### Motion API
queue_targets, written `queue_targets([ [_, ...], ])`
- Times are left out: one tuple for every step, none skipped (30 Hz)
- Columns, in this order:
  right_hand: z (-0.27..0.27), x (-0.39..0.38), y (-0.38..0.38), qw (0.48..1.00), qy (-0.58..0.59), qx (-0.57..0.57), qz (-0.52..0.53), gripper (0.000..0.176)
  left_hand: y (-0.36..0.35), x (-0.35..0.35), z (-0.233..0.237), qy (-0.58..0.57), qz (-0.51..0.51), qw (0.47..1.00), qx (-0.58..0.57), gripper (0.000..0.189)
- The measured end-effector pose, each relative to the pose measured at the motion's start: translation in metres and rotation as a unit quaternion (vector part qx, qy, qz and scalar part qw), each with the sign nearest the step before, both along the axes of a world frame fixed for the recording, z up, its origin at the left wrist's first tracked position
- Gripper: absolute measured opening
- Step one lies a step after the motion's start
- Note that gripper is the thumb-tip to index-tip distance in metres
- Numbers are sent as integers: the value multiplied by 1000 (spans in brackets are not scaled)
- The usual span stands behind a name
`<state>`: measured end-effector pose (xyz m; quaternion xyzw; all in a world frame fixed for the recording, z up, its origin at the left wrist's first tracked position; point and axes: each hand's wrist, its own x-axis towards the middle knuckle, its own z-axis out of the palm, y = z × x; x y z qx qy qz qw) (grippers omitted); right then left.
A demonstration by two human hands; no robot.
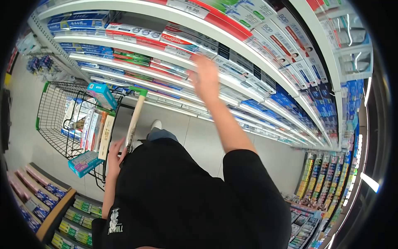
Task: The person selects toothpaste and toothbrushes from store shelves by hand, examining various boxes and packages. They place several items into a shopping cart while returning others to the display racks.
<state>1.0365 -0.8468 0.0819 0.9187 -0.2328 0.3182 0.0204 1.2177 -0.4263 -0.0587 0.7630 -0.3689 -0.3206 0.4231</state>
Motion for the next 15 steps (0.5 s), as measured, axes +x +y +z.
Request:
queue_targets([
  [10, -22, -25, 996, 20, -49, -68, 62, 1, -1, -3, -9, -6, 1000, -8, 40],
  [16, -44, -44, 985, 38, -97, -136, 64, 3, -1, -9, -19, -11, 1000, -16, 40],
  [20, -63, -57, 975, 76, -103, -180, 66, 3, 1, -12, -30, -16, 999, -23, 40],
  [22, -79, -67, 962, 113, -108, -223, 67, 1, 2, -7, -20, -16, 1000, -12, 40],
  [20, -94, -74, 957, 128, -119, -232, 67, -1, 3, 1, -11, -17, 1000, 0, 39],
  [18, -103, -77, 951, 144, -129, -241, 67, -2, 3, 5, -1, -16, 1000, 13, 38],
  [15, -110, -80, 945, 160, -139, -248, 68, -2, 3, 4, -14, -16, 1000, 7, 38],
  [9, -115, -82, 951, 149, -112, -248, 66, -1, 2, 0, -27, -16, 999, 1, 39],
  [7, -118, -83, 952, 147, -115, -242, 65, -1, 2, -2, -40, -17, 999, -5, 39],
  [5, -122, -85, 954, 145, -117, -236, 64, -1, 2, -3, -37, -16, 999, -6, 39],
  [2, -125, -87, 955, 143, -119, -230, 63, -1, 2, -3, -34, -15, 999, -7, 39],
  [4, -125, -86, 956, 138, -105, -236, 61, 0, 1, -3, -30, -14, 999, -8, 39],
  [6, -124, -84, 957, 133, -91, -241, 58, 0, 0, -2, -24, -13, 1000, -6, 38],
  [8, -122, -83, 958, 127, -77, -245, 56, -1, 0, 0, -18, -11, 1000, -4, 38],
  [11, -122, -82, 960, 121, -66, -243, 54, -2, 0, 1, -12, -9, 1000, -3, 38],
])
